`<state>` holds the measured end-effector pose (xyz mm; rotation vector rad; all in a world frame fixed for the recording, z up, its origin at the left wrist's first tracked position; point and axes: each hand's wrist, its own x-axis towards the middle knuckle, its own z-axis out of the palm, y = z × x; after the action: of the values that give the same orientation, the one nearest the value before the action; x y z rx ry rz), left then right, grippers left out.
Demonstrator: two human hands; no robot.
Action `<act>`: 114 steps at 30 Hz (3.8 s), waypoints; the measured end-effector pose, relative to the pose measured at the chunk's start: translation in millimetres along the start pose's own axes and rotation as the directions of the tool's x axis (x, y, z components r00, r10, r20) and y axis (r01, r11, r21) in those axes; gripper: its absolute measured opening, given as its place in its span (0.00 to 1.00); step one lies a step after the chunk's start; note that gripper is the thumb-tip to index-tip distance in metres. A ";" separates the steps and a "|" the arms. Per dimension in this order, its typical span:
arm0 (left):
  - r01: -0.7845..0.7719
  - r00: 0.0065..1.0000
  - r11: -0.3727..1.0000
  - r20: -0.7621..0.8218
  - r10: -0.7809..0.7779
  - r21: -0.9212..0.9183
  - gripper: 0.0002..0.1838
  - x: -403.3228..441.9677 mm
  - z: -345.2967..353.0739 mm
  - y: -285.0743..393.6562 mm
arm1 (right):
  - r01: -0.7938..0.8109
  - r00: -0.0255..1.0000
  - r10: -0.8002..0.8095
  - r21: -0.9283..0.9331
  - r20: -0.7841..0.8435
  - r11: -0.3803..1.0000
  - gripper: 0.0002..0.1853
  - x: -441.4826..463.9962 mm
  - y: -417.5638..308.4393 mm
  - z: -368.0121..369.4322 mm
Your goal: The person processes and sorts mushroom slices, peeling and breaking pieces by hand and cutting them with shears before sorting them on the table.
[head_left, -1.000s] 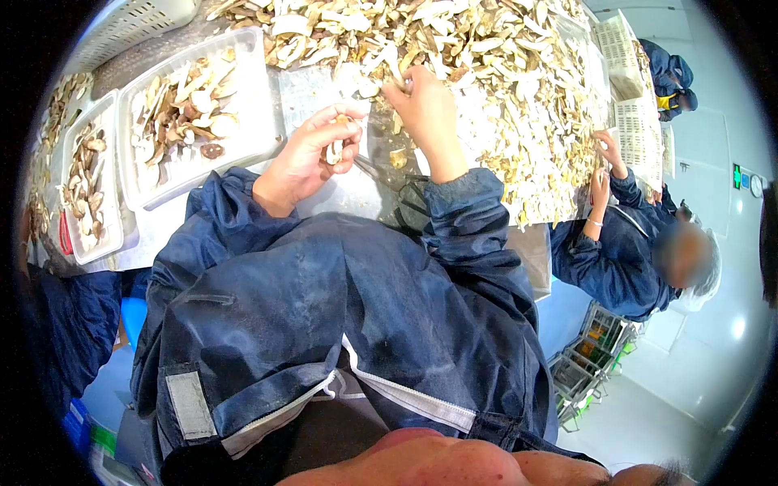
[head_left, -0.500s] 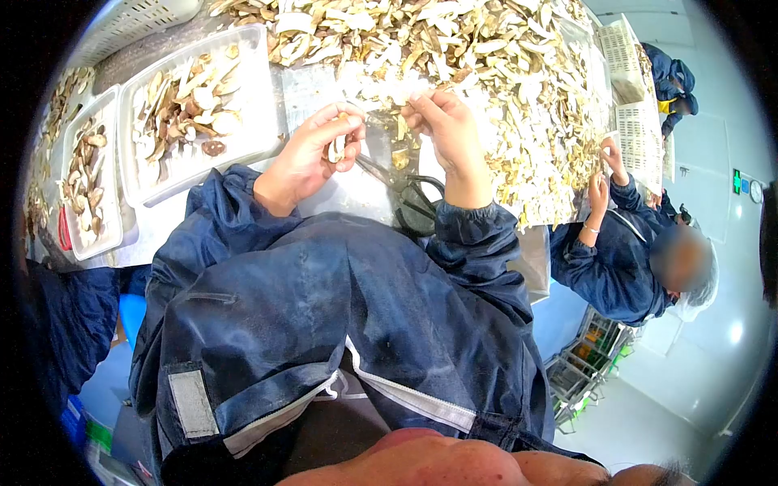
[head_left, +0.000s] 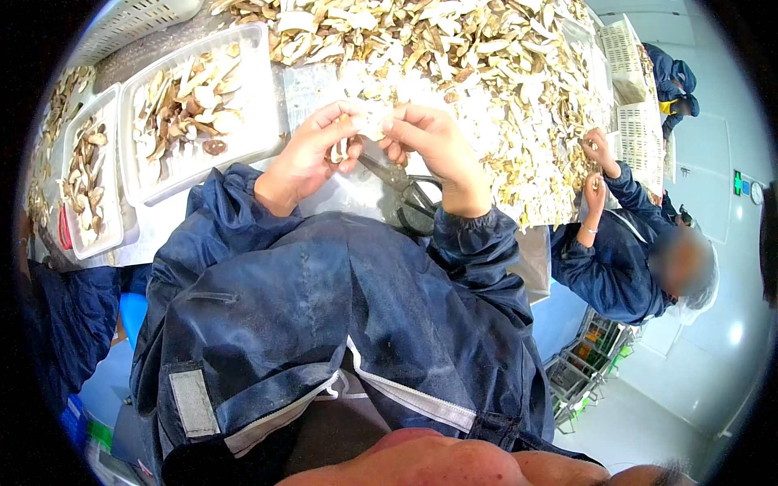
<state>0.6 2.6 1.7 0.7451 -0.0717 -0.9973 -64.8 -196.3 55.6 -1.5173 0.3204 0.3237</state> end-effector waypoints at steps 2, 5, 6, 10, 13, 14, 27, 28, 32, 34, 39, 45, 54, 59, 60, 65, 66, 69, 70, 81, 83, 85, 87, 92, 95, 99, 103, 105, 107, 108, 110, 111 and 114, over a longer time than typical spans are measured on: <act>0.000 1.000 0.999 0.010 0.000 0.038 0.06 1.6 -4.7 -2.9 | -0.013 1.000 0.013 0.012 -0.001 1.000 0.10 -0.7 -0.3 3.4; -0.054 0.998 0.992 -0.019 0.057 0.113 0.05 0.3 -1.2 -3.6 | 0.018 1.000 -0.018 0.029 -0.022 0.999 0.11 -1.6 4.5 9.6; -0.071 0.997 0.987 -0.029 0.076 0.145 0.06 -0.4 0.1 -3.3 | 0.037 0.999 -0.037 0.007 -0.040 0.999 0.11 -3.9 3.8 14.9; -0.126 0.989 0.948 -0.041 0.145 0.292 0.06 0.3 1.0 -5.3 | 0.065 0.993 -0.062 0.026 -0.100 0.998 0.10 -6.0 10.5 24.4; -0.139 0.989 0.926 -0.007 0.151 0.350 0.07 0.5 1.1 -5.6 | 0.054 0.991 -0.052 0.011 -0.121 0.998 0.10 -6.8 9.9 25.5; -0.141 0.988 0.920 -0.003 0.153 0.365 0.07 1.0 0.7 -6.1 | 0.044 0.991 -0.044 0.002 -0.126 0.999 0.10 -7.2 8.8 25.7; -0.148 0.989 0.902 0.036 0.146 0.407 0.07 1.4 -2.3 -8.1 | 0.132 0.966 -0.123 0.022 -0.227 0.991 0.06 -5.5 25.5 30.2; -0.139 0.990 0.904 0.044 0.133 0.404 0.07 1.5 -3.0 -8.5 | 0.138 0.965 -0.127 0.033 -0.231 0.990 0.06 -5.6 29.2 29.8; -0.102 0.995 0.909 0.043 0.092 0.404 0.06 0.5 -0.5 -6.9 | 0.172 0.962 -0.149 0.083 -0.230 0.982 0.05 -7.6 33.3 29.4; -0.084 0.996 0.926 0.044 0.073 0.369 0.07 -0.1 1.6 -5.9 | 0.182 0.963 -0.152 0.122 -0.220 0.976 0.04 -8.8 33.0 28.6; -0.022 0.999 0.979 0.037 0.015 0.201 0.06 2.4 -4.8 -6.7 | 0.152 0.963 -0.127 0.092 -0.237 0.984 0.07 -7.9 36.0 14.6; -0.014 1.000 0.999 0.024 0.014 -0.038 0.10 0.6 1.5 -0.2 | 0.080 0.721 -0.626 -0.861 -0.299 0.503 0.14 -4.1 17.8 -11.4; 0.012 1.000 0.997 0.011 -0.011 -0.072 0.12 -4.3 1.1 6.4 | -0.136 0.808 -0.442 -0.854 -0.389 0.503 0.15 41.0 23.0 -13.0; 0.029 0.999 0.997 0.026 -0.027 -0.067 0.13 -1.5 -2.1 3.5 | 0.007 0.808 -0.341 -0.570 -0.481 0.821 0.17 22.6 26.7 -30.9; 0.029 0.999 0.998 0.019 -0.028 -0.063 0.13 -1.9 -1.6 3.6 | 0.074 0.847 -0.267 -0.396 -0.459 0.915 0.18 19.8 27.6 -32.8; 0.007 1.000 0.998 -0.013 -0.008 -0.062 0.13 0.6 -1.0 0.3 | 0.209 0.932 -0.211 -0.038 -0.294 0.977 0.17 4.4 18.5 -17.9; 0.007 1.000 0.998 -0.023 -0.008 -0.054 0.13 1.1 -1.4 -0.8 | 0.212 0.936 -0.201 0.007 -0.290 0.977 0.16 2.4 14.5 -10.7; -0.017 1.000 1.000 -0.019 0.017 -0.007 0.12 2.1 -2.9 -5.0 | 0.230 0.949 -0.205 0.082 -0.238 0.970 0.11 0.4 13.8 5.9; -0.023 1.000 1.000 -0.008 0.023 0.010 0.12 2.4 -3.9 -6.2 | 0.221 0.954 -0.196 0.090 -0.227 0.971 0.10 0.3 14.8 10.9; -0.044 0.999 0.988 0.020 0.042 0.148 0.05 0.6 -2.4 -7.3 | 0.170 0.968 -0.144 0.112 -0.207 0.979 0.06 -4.3 14.3 24.6; -0.034 0.999 0.981 0.009 0.033 0.192 0.05 -1.0 0.3 -6.0 | 0.143 0.976 -0.130 0.066 -0.173 0.988 0.06 -4.5 13.4 24.5; -0.025 1.000 0.977 0.002 0.025 0.213 0.06 -0.9 2.2 -5.9 | 0.127 0.980 -0.119 0.043 -0.158 0.991 0.07 -5.0 13.4 23.7; -0.020 1.000 0.978 -0.005 0.022 0.209 0.06 -0.6 2.7 -6.0 | 0.121 0.981 -0.112 0.045 -0.156 0.992 0.07 -4.9 13.7 23.4; 0.048 0.998 0.988 0.023 -0.052 0.144 0.06 1.6 -3.7 -6.3 | 0.121 0.974 -0.100 0.093 -0.202 0.988 0.10 -1.9 18.3 19.2; 0.064 0.996 0.997 0.059 -0.067 0.053 0.06 2.4 -7.4 -6.9 | 0.119 0.926 -0.176 -0.185 -0.333 0.976 0.10 2.4 22.3 3.1; 0.059 0.998 0.998 0.015 -0.059 -0.010 0.08 1.9 -4.4 -6.7 | -0.023 0.729 -0.613 -0.907 -0.304 0.421 0.08 7.6 14.3 -11.5; 0.038 0.999 0.999 0.009 -0.038 -0.038 0.14 0.9 -2.7 -3.7 | 0.277 0.724 -0.670 -0.823 -0.160 0.496 0.08 42.1 13.2 -6.4; 0.026 0.999 0.998 0.025 -0.025 -0.055 0.16 1.6 -6.0 -2.4 | 0.255 0.740 -0.665 -0.872 -0.103 0.419 0.10 55.4 17.4 -1.1; 0.021 1.000 0.999 0.006 -0.020 -0.047 0.17 -0.2 -4.3 0.7 | 0.262 0.731 -0.683 -0.919 -0.011 0.296 0.11 63.0 22.0 -0.7; 0.019 1.000 0.999 -0.003 -0.019 -0.045 0.17 -0.8 -3.4 2.1 | 0.269 0.735 -0.678 -0.904 -0.030 0.331 0.10 63.5 22.6 -0.6; 0.006 0.999 0.997 -0.031 -0.009 -0.075 0.18 -0.6 -3.9 3.5 | 0.181 0.805 -0.584 -0.895 -0.103 0.407 0.09 59.5 22.8 -4.2; 0.004 0.999 0.996 -0.044 -0.008 -0.090 0.19 -0.7 -3.9 3.4 | 0.130 0.835 -0.531 -0.887 -0.142 0.443 0.09 54.2 21.5 -5.4; -0.002 0.993 0.995 -0.122 -0.010 -0.101 0.22 -0.3 0.0 2.6 | 0.092 0.897 -0.309 -0.550 -0.317 0.830 0.12 40.8 9.8 -15.6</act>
<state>2.4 3.7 3.4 0.7117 0.0858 -0.9501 -31.4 -211.3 29.9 -2.1491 0.4013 -0.0910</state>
